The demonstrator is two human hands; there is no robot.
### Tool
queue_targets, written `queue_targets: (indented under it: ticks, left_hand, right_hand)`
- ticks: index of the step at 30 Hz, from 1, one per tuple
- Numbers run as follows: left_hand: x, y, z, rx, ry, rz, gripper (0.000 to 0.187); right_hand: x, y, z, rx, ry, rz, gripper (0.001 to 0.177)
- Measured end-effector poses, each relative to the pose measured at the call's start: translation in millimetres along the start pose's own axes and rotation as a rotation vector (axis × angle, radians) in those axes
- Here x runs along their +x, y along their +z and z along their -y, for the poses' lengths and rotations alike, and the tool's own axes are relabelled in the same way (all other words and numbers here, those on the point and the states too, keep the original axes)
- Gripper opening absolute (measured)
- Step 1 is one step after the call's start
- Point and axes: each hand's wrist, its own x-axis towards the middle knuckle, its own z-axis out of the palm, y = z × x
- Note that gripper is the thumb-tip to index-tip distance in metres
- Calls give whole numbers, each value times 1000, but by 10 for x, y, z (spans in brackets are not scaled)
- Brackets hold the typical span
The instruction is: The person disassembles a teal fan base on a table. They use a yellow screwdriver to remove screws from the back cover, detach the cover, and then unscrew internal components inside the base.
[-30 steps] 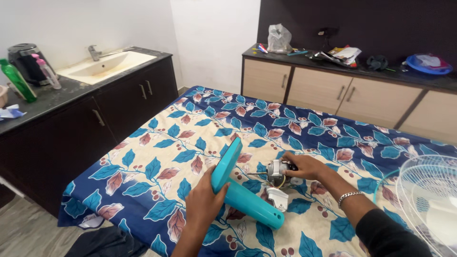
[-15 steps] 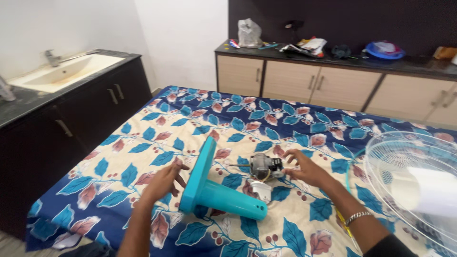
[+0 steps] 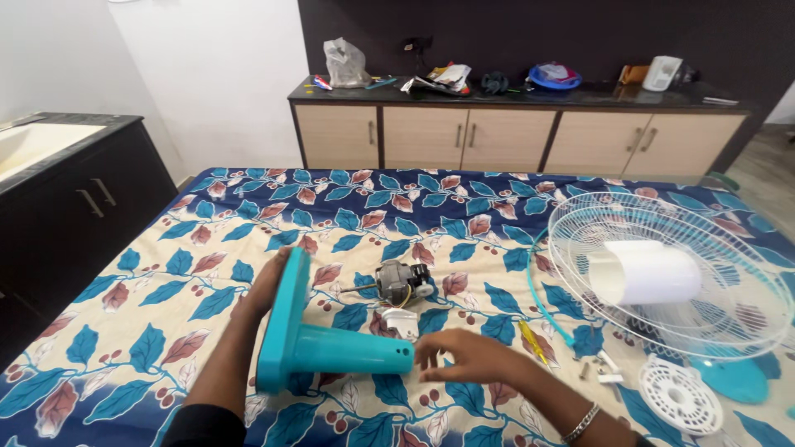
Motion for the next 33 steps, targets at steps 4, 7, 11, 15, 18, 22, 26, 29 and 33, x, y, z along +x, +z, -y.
queue_targets:
  ticks: [4, 7, 11, 15, 18, 22, 26, 29, 33]
  left_hand:
    - [-116, -80, -63, -32, 243, 5, 81]
    - [-329, -47, -186, -146, 83, 1, 71]
    - [-640, 127, -436, -186, 6, -90, 62]
    - [-739, 533, -724, -83, 65, -239, 63]
    - [-704, 879, -905, -65, -34, -375, 66]
    - [-602, 1351, -969, -118, -58, -515, 65]
    - [-488, 1757, -887, -136, -153, -534, 73]
    - [-429, 1888, -799, -204, -129, -298, 68]
    - [-322, 2003, -629, -129, -37, -142, 66]
  right_hand:
    - [-115, 215, 169, 53, -65, 27, 34]
    - [-157, 381, 221, 83, -71, 61, 36]
    - [-212, 632, 293, 167, -63, -26, 68]
    - [-374, 817, 366, 289, 2, -215, 103]
    - [-498, 837, 418, 311, 7, -342, 113]
    - [-625, 774, 480, 253, 129, -577, 114]
    - [-633, 559, 357, 296, 504, -784, 96]
    - [-752, 314, 81, 404, 379, -939, 75]
    - [-956, 74, -434, 580, 175, -1062, 61]
